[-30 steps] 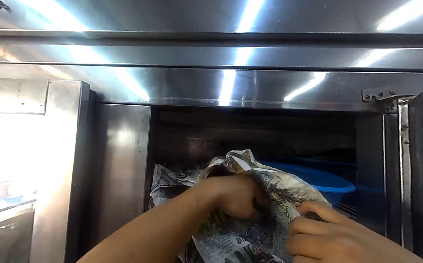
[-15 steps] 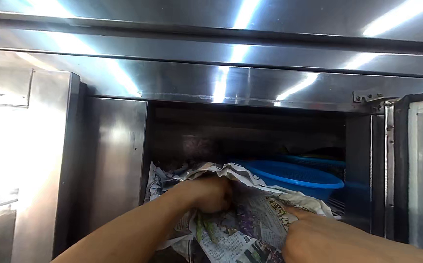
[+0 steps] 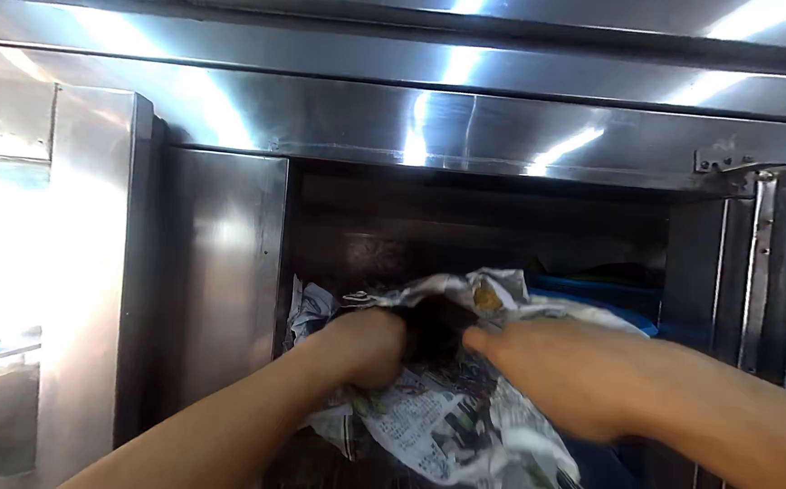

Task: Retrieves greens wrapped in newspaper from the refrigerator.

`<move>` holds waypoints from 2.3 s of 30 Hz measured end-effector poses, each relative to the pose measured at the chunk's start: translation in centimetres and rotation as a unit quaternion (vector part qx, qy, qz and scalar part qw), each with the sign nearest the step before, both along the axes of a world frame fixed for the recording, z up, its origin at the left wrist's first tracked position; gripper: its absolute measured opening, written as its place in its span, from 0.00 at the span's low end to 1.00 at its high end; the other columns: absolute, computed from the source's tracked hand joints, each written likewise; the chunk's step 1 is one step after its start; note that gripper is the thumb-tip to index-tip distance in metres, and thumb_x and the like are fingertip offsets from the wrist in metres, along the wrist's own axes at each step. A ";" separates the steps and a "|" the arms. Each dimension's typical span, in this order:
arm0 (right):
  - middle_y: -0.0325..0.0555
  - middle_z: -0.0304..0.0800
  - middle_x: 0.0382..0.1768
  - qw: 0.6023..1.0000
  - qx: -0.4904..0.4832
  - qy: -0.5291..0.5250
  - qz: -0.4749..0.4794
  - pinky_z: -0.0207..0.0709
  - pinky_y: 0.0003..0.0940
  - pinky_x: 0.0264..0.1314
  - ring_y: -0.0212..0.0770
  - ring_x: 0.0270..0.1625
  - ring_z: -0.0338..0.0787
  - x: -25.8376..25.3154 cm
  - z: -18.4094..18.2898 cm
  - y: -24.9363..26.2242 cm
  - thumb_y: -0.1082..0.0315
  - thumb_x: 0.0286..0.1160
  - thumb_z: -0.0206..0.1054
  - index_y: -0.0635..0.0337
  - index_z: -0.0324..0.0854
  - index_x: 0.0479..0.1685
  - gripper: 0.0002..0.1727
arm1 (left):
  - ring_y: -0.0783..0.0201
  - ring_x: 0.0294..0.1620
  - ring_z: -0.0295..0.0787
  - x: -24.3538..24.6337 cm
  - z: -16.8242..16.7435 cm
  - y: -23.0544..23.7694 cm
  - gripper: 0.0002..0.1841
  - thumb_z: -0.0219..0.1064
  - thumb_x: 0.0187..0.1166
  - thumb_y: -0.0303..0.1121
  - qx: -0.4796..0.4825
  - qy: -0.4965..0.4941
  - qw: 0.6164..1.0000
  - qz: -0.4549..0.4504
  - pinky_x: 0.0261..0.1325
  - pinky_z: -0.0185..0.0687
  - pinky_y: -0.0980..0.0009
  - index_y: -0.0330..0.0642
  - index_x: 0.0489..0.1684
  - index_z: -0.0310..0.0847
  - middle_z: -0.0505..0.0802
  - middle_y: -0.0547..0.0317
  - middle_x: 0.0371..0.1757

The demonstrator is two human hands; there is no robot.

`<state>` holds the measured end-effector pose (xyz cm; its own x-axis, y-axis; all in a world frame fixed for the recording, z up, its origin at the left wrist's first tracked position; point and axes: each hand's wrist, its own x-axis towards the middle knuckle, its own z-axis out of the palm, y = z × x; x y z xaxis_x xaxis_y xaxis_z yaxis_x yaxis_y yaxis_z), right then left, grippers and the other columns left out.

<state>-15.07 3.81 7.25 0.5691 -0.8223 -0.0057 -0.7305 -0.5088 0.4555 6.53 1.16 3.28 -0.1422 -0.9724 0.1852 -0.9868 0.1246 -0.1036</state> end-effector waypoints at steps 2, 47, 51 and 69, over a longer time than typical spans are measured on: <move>0.51 0.87 0.42 0.999 -0.044 0.000 0.003 0.85 0.58 0.42 0.57 0.45 0.91 1.3 0.1 -1.0 0.67 0.57 0.82 0.52 0.69 0.73 0.39 | 0.54 0.56 0.91 1.1 -0.1 0.4 0.14 0.66 0.83 0.49 0.000 0.021 1.000 -0.012 0.60 0.85 0.42 0.57 0.54 0.93 0.94 0.57 0.51; 0.38 0.83 0.34 0.824 -0.243 -0.289 0.423 0.76 0.62 0.74 0.47 0.49 0.87 -0.6 -13.3 -11.0 0.78 0.52 0.64 0.48 0.82 0.25 0.11 | 0.49 0.87 0.66 -2.5 -19.3 5.6 0.58 0.87 0.57 0.39 -0.501 0.623 0.592 -0.104 0.70 0.86 0.51 0.32 0.88 0.49 0.57 0.34 0.91; 0.38 0.83 0.34 0.800 -0.225 -0.346 0.436 0.80 0.52 0.64 0.46 0.50 0.85 -0.5 -14.1 -11.3 0.77 0.54 0.62 0.49 0.83 0.24 0.10 | 0.54 0.76 0.80 -3.5 -13.6 3.8 0.54 0.84 0.54 0.39 -0.517 0.583 0.608 -0.151 0.72 0.85 0.56 0.30 0.84 0.54 0.79 0.41 0.77; 0.56 0.78 0.73 0.797 -0.100 -0.596 0.011 0.62 0.78 0.70 0.67 0.77 0.72 0.1 -12.1 -6.5 0.60 0.36 0.86 0.47 0.59 0.91 0.63 | 0.49 0.76 0.77 2.6 -4.3 1.0 0.18 0.77 0.72 0.47 -0.248 0.463 0.848 0.074 0.71 0.78 0.41 0.52 0.57 0.92 0.78 0.51 0.79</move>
<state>-14.95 -2.69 -4.83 0.0869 -0.7286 0.6794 -0.6963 -0.5322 -0.4816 9.09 2.20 -1.02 0.4049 -0.7369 0.5413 -0.6741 0.1594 0.7212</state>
